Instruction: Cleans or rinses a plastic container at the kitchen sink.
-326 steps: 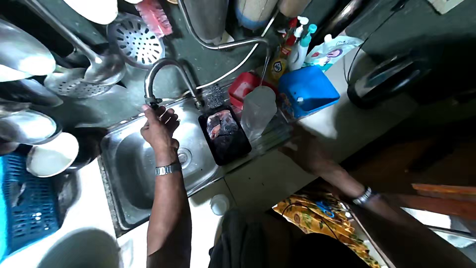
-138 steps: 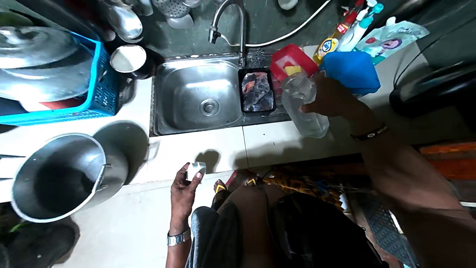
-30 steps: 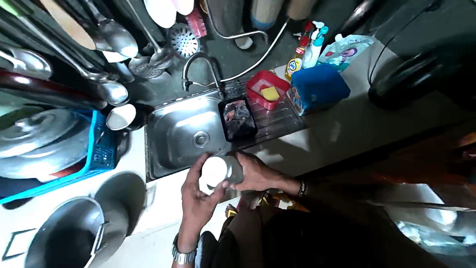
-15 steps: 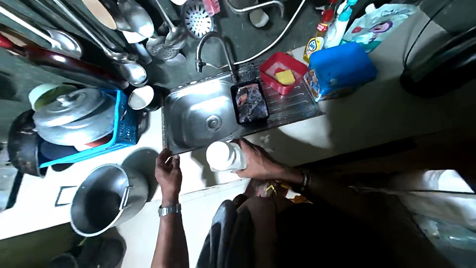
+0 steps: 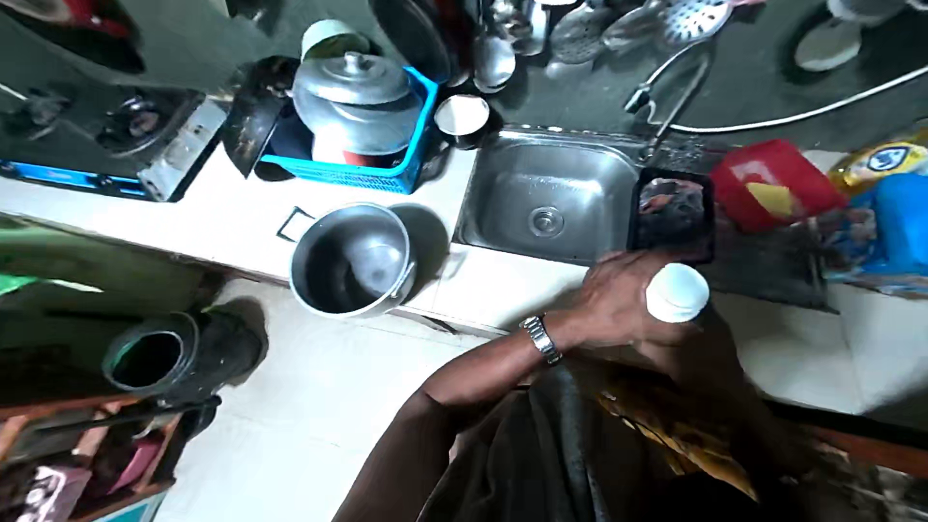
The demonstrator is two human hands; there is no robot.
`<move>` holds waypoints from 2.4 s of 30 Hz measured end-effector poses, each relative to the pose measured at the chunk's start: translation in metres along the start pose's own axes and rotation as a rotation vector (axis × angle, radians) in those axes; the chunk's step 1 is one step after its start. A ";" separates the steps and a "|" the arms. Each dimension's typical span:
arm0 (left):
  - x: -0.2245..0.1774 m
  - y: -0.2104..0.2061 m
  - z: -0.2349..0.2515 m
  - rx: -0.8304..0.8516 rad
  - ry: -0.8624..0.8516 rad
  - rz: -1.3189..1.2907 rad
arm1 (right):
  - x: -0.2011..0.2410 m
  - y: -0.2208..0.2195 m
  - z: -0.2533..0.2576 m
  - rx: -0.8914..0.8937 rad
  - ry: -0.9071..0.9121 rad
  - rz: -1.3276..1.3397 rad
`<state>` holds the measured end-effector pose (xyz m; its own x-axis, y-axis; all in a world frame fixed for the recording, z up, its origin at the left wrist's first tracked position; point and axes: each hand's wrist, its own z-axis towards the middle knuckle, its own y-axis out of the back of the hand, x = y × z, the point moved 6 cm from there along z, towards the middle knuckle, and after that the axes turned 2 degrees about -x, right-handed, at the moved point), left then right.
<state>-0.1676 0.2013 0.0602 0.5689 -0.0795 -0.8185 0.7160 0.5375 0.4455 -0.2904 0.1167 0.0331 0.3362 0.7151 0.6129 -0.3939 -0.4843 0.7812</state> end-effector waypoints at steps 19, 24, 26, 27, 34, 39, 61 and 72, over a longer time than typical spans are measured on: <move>0.007 0.045 -0.036 -0.153 0.065 0.065 | 0.043 -0.044 -0.008 -0.178 -0.240 0.233; 0.018 0.043 -0.030 -0.036 -0.007 0.074 | 0.042 -0.045 -0.005 -0.085 -0.302 0.207; 0.020 0.042 -0.027 0.021 -0.015 0.067 | 0.035 -0.045 -0.005 -0.096 -0.300 0.257; 0.020 0.041 -0.027 0.053 -0.018 0.049 | 0.031 -0.044 -0.005 -0.109 -0.259 0.265; 0.024 0.031 0.002 0.081 -0.101 -0.152 | 0.019 -0.042 0.002 -0.174 -0.207 0.173; -0.006 0.009 -0.003 0.182 -0.144 -0.108 | 0.017 -0.029 -0.030 -0.199 -0.285 0.226; -0.515 -0.368 -0.578 1.351 -0.761 -0.909 | 0.165 0.023 -0.898 -1.591 -1.112 -0.057; -0.700 -0.447 -0.797 1.862 -0.716 -1.231 | 0.233 0.015 -1.128 -2.011 -1.308 -0.544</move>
<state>-1.2088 0.6857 0.1447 -0.5497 -0.0420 -0.8343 -0.0673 -0.9933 0.0943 -1.1829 0.8443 0.0531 0.4499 -0.3436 0.8243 0.1526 0.9390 0.3081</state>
